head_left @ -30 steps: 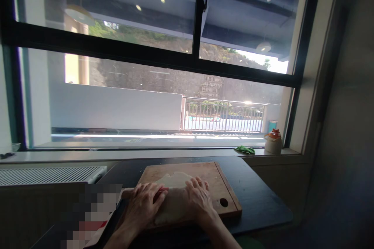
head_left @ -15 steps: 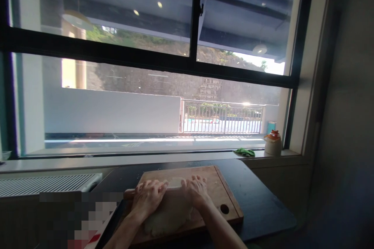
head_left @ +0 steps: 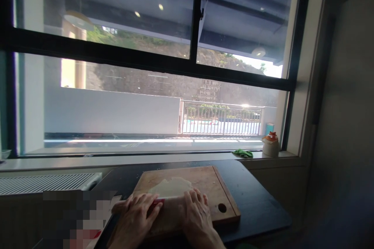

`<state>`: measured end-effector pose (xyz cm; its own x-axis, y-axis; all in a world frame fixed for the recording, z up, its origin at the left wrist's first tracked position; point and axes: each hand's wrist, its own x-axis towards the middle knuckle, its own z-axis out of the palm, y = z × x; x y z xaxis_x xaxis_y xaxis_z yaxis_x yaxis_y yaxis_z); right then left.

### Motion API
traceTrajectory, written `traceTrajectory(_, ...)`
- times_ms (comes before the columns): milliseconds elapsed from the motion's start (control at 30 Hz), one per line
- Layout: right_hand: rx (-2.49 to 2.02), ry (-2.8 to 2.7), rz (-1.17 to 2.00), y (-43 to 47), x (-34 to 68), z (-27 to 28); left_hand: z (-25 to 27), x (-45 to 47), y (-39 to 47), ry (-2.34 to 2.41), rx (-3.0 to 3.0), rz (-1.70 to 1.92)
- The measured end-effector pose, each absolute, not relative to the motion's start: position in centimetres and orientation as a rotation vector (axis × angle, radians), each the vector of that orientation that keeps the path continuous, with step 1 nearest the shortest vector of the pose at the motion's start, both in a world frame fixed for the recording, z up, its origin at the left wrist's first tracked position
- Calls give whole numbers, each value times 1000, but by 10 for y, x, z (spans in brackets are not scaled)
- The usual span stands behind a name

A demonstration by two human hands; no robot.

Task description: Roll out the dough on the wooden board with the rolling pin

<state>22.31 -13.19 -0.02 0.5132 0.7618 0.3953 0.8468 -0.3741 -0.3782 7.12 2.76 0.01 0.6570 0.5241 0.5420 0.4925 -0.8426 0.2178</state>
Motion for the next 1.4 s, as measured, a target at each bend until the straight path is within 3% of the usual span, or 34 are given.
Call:
traceTrajectory(333,-2349,-1249,-239,-85,250,28,29,110,49,999,2842,778)
traceTrajectory(667,-2212,-1267,-259,-127,223,3,3,74,20,922,2838,1006)
traceTrajectory(1167,-2346,-1239,-282,-81,253,27,29,117,54,1036,2862,757)
traceTrajectory(1400,-2201,-1277,-257,-113,235,11,16,93,36,942,2820,877)
